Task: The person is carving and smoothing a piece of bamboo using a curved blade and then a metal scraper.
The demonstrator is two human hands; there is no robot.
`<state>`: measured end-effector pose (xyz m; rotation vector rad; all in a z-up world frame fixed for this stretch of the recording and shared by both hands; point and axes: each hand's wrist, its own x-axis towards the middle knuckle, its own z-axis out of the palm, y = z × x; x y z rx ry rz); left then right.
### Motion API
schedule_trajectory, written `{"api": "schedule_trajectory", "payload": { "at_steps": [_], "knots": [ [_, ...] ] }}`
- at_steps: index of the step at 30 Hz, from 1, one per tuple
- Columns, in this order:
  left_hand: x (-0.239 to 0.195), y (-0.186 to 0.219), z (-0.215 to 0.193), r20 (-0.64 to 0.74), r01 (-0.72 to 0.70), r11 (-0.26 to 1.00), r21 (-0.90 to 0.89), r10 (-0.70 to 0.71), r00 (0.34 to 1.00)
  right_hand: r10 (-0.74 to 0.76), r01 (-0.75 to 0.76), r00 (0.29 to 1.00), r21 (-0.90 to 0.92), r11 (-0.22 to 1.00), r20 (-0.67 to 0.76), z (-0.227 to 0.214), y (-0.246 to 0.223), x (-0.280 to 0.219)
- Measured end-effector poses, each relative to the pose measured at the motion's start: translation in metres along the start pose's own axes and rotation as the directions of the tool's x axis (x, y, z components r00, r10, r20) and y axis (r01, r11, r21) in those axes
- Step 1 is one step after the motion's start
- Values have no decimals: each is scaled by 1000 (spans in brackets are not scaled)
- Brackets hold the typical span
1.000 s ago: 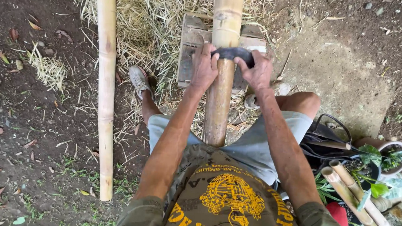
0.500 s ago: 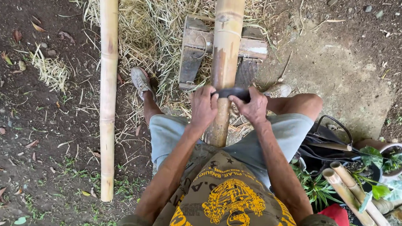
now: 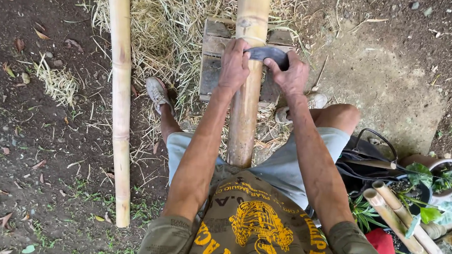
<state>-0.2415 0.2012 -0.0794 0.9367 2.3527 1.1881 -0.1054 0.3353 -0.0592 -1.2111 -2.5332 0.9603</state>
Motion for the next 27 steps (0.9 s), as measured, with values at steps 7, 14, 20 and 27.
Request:
{"api": "schedule_trajectory", "payload": {
  "at_steps": [7,14,20,27],
  "knots": [
    [-75,19,-10,13,10,1000,3,-10,1000,-145,145,989,139,980,-9,-3,15,-61],
    [-151,40,-20,31,215,976,-19,-214,976,-177,170,979,70,983,100,-21,9,-111],
    [-69,6,-26,48,204,977,-65,-201,978,-162,157,967,40,987,197,0,6,-42],
    [21,-24,-31,87,284,946,-154,-273,958,-253,271,958,-131,954,135,-7,-38,46]
  ]
}}
